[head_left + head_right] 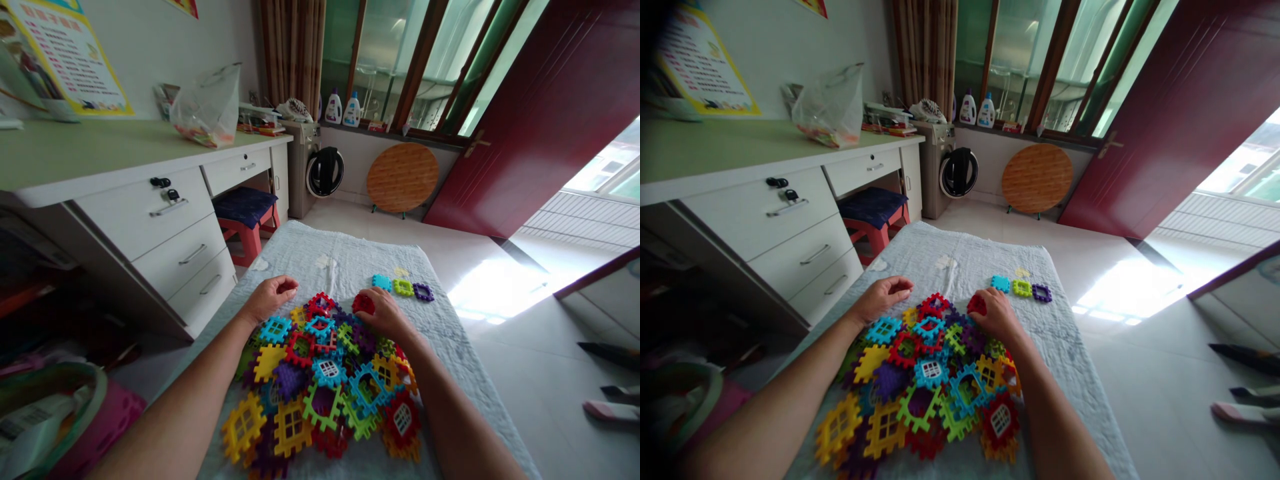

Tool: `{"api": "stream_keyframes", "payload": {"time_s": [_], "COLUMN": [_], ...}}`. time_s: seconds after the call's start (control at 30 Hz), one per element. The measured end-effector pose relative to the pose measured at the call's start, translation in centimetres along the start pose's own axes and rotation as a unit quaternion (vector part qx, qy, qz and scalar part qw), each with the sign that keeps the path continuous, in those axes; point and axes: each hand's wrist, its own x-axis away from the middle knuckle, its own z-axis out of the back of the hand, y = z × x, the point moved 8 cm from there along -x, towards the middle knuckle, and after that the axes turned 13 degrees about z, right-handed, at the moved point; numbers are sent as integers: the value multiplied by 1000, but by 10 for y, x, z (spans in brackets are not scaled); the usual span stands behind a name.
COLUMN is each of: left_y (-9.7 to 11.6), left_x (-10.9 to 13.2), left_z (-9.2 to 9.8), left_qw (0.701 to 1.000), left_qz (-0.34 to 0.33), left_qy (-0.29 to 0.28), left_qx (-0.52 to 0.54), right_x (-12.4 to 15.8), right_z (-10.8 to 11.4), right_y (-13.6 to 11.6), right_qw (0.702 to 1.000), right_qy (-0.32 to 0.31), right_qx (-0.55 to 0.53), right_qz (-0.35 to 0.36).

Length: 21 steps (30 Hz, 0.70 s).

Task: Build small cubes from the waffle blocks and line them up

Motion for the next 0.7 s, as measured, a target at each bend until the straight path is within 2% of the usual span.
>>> {"api": "stream_keyframes", "payload": {"time_s": [0.3, 0.5, 0.7], "left_y": [0, -1, -1], "left_x": [0, 0, -1], "left_z": [0, 0, -1], "left_qw": [1000, 1000, 1000], "left_qz": [-5, 1, -3], "left_qy": [-1, -5, -9], "left_qx": [-11, -4, -2], "right_x": [-1, 1, 1], "right_z": [-1, 4, 1], "right_y": [-3, 1, 1], "right_qw": [1000, 1000, 1000], "right_qy": [-17, 6, -7], "right_qx": [-1, -1, 15], "right_qz": [6, -12, -15]}}
